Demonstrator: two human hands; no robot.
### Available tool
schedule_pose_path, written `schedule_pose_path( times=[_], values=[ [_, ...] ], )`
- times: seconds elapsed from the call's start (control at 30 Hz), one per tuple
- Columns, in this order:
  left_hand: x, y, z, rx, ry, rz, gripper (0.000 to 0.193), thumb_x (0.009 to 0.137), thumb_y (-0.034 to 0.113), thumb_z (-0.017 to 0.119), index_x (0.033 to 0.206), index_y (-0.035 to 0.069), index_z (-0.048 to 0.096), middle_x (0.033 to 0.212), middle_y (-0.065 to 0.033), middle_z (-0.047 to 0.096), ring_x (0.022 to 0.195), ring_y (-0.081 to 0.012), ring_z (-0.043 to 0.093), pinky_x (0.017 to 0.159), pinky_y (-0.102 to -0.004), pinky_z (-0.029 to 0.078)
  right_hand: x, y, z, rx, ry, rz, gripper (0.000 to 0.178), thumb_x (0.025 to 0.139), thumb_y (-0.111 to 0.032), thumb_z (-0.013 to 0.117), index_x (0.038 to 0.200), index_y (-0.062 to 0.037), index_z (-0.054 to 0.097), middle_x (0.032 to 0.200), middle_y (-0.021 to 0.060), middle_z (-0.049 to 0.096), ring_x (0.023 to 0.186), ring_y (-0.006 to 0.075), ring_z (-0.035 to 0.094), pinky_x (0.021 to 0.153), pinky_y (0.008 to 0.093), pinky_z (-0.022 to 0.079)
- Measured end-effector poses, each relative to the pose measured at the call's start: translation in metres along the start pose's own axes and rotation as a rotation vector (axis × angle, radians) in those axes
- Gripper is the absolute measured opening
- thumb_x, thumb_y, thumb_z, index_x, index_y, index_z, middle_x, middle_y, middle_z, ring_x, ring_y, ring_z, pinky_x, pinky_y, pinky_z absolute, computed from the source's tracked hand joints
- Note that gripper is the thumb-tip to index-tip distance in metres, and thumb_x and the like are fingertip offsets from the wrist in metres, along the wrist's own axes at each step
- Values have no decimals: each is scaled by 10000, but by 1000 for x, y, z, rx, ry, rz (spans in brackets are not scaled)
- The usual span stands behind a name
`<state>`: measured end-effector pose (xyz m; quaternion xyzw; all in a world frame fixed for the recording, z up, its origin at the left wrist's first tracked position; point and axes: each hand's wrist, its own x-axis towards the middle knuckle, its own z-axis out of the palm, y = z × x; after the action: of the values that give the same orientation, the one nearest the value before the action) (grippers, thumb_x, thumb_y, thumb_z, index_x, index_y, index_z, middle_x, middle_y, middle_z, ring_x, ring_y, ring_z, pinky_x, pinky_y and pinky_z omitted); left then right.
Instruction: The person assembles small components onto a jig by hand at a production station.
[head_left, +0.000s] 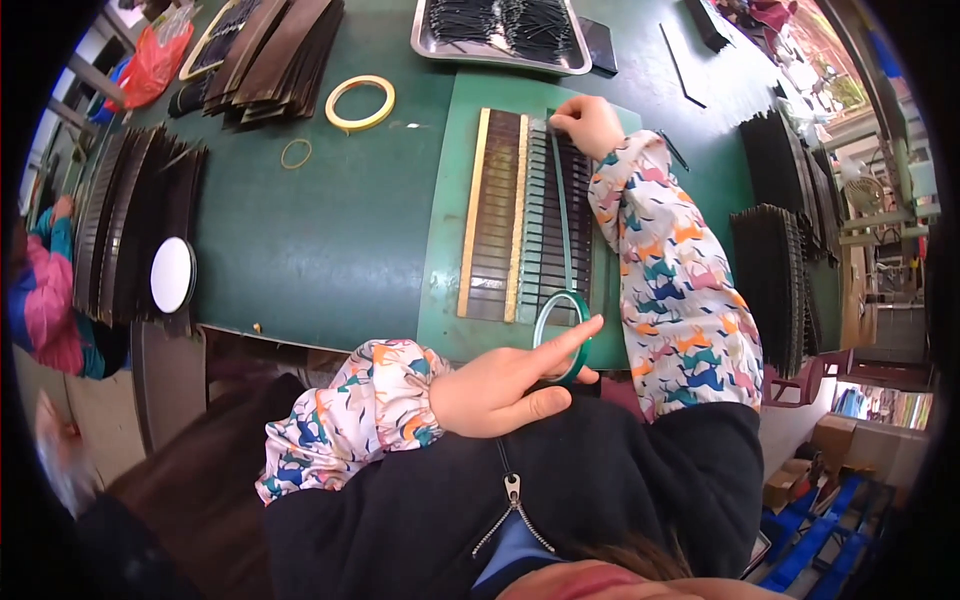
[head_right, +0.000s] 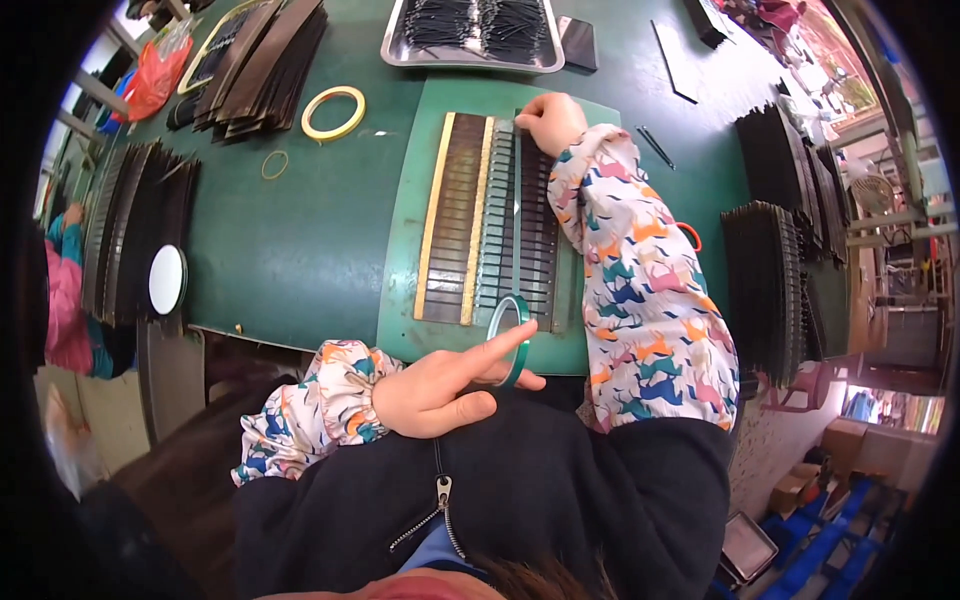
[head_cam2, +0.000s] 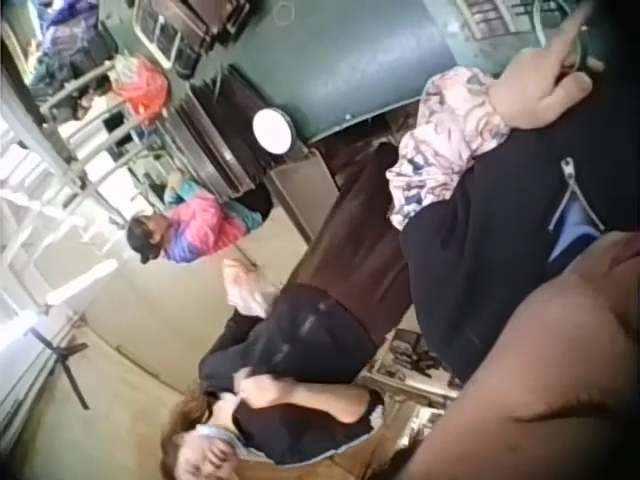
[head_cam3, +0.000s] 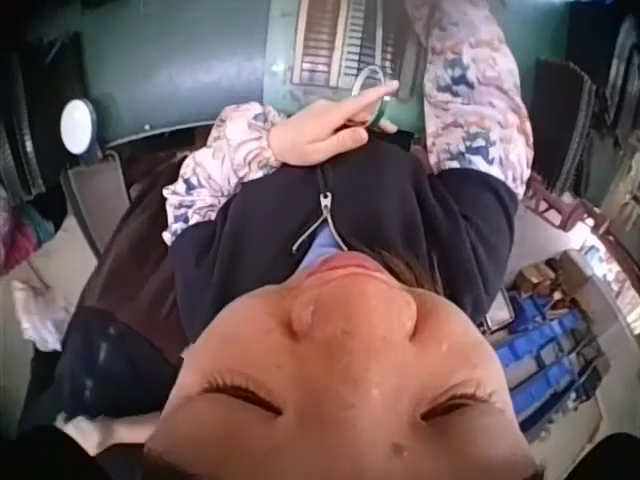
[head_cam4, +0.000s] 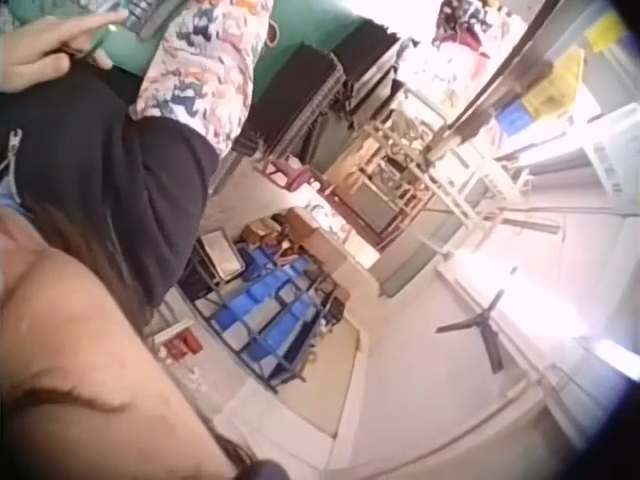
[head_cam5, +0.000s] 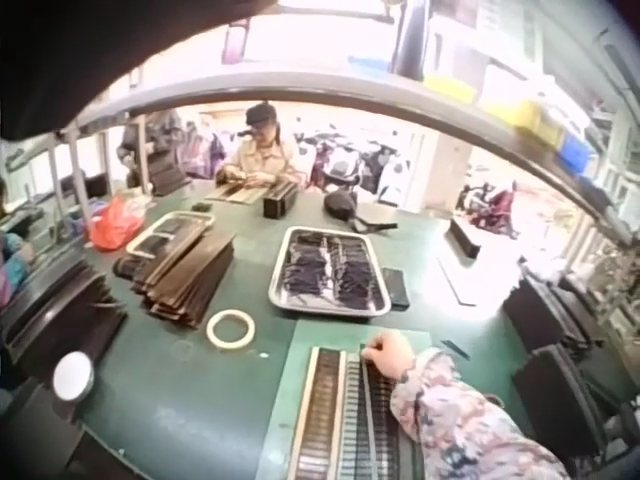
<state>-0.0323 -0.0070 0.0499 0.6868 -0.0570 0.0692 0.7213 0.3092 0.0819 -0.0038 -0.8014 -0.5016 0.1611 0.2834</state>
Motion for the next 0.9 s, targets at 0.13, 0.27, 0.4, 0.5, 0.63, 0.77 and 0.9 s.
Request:
schedule_pose_path(
  times=[0.13,0.27,0.4,0.5,0.63,0.77,0.9],
  values=[
    [5,-12,3,-65,-70,48,710,1004,340,436,1515,24,57,1274,-201,567,1141,-337,573,1000,-380,402,3,10,3,-83,13,-23,183,786,-164,727,858,3,706,742,89,682,670,148,618,675,296,496],
    [8,-16,-1,-93,-117,37,718,1005,356,430,1513,12,56,1358,-210,504,1212,-319,532,1038,-376,373,3,11,1,-21,-14,-32,182,778,-159,736,842,7,698,747,91,678,679,160,622,684,294,498],
    [7,-19,-1,-115,-131,15,713,1004,355,434,1514,16,68,1371,-210,491,1225,-317,526,1039,-378,373,4,12,4,-21,-39,-78,231,759,-231,750,880,-38,713,762,109,688,741,247,667,709,337,510],
    [7,-19,0,-133,-127,9,703,1003,347,436,1515,21,80,1367,-207,496,1222,-312,529,1034,-377,376,9,8,1,-100,-37,-90,346,760,-249,754,1045,-69,674,761,95,662,754,280,650,706,347,502],
    [7,-22,1,-158,-114,8,688,999,328,444,1516,28,103,1353,-203,507,1221,-303,531,1024,-374,384,-6,6,4,-163,1,-122,331,810,-168,708,1110,-56,625,809,81,612,787,235,608,710,351,476],
    [7,-22,-1,-180,-105,1,680,993,314,453,1515,31,122,1334,-198,522,1207,-296,540,1009,-369,396,-22,2,7,-524,115,-423,331,823,-84,632,1154,-86,618,975,57,600,981,244,568,803,387,444],
    [12,-22,-3,-190,-130,2,676,991,318,454,1515,34,134,1320,-187,534,1185,-292,551,993,-367,409,-62,-25,0,-751,-36,-288,367,806,-17,573,1155,-108,637,1057,21,582,1067,258,508,876,399,398]
  ],
)
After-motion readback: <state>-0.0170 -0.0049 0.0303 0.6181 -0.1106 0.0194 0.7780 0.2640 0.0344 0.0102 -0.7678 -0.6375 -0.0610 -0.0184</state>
